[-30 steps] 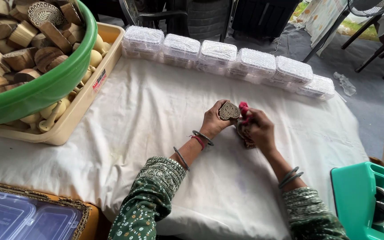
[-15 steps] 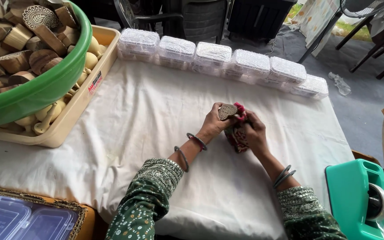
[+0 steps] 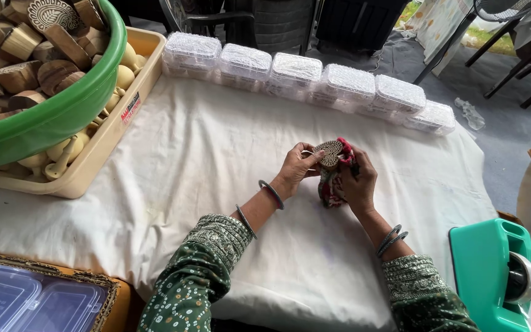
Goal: The person wraps a small object in bubble wrap and secures it with tape. They then pick up wooden stamps from a green bowl and wipe them with a patterned cloth.
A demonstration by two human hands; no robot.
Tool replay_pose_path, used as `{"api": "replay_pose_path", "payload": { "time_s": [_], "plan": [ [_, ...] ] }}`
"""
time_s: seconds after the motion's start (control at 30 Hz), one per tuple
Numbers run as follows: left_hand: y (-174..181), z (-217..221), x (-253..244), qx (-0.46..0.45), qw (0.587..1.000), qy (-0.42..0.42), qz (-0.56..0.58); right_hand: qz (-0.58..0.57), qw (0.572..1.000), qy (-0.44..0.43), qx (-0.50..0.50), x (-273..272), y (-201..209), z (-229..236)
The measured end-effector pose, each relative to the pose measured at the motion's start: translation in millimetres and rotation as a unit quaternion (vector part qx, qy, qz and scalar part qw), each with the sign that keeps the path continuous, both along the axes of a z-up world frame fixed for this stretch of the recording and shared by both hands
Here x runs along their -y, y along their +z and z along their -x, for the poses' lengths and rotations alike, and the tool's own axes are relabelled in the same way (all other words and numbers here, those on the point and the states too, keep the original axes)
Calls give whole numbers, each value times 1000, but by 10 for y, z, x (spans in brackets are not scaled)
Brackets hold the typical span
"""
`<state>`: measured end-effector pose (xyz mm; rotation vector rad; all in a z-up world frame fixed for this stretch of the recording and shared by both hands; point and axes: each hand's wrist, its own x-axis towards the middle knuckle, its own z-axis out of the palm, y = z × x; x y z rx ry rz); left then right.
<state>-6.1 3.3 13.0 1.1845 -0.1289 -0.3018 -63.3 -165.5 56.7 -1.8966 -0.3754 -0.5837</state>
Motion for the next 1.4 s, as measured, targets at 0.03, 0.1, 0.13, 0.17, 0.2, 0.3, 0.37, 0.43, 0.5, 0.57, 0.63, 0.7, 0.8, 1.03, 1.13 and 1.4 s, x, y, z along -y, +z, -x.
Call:
{"api": "replay_pose_path", "payload": {
  "time_s": [0.03, 0.1, 0.13, 0.17, 0.2, 0.3, 0.37, 0.43, 0.5, 0.57, 0.63, 0.7, 0.8, 1.03, 1.13, 1.4],
  "plan": [
    [-8, 13, 30, -12, 999, 28, 18, 21, 1000, 2, 23, -36, 50, 41],
    [-62, 7, 76, -25, 997, 57, 37, 43, 998, 6, 45, -76, 63, 77],
    [-112, -9, 84, -29, 994, 93, 48, 62, 997, -7, 37, -87, 23, 75],
    [-158, -25, 93, -34, 989, 129, 59, 81, 996, -20, 29, -96, -15, 71],
    [-163, -16, 84, -36, 989, 131, 59, 80, 996, -18, 28, -101, -34, 74],
    [-151, 61, 73, -28, 978, 201, 52, 135, 990, -20, 27, -115, -55, 117],
    [-96, 140, 53, -14, 973, 228, 31, 127, 992, -14, 7, -157, -25, 157],
    [-143, 149, 76, -12, 972, 228, 58, 135, 990, 1, 49, -235, 121, 204],
    [-126, 152, 125, -9, 970, 228, 89, 145, 985, 16, 94, -215, 162, 156],
    [-96, 217, 162, -20, 980, 192, 57, 112, 992, -21, 45, -132, 51, 68],
    [-62, 256, 157, -34, 983, 178, 34, 105, 994, -12, 26, -64, -4, 14],
    [-84, 282, 162, -50, 985, 166, 13, 98, 995, -1, 7, -27, -30, 1],
    [-73, 266, 157, -29, 984, 159, 69, 116, 992, -55, -15, -39, 1, 3],
    [47, 337, 158, -50, 983, 149, 91, 179, 980, -81, -32, 6, 1, 20],
    [86, 318, 115, -48, 990, 90, 93, 132, 991, -20, 31, -18, 81, 70],
    [-102, 177, 156, -49, 989, 82, 109, 133, 989, 10, 61, -121, 18, 94]
  ]
}}
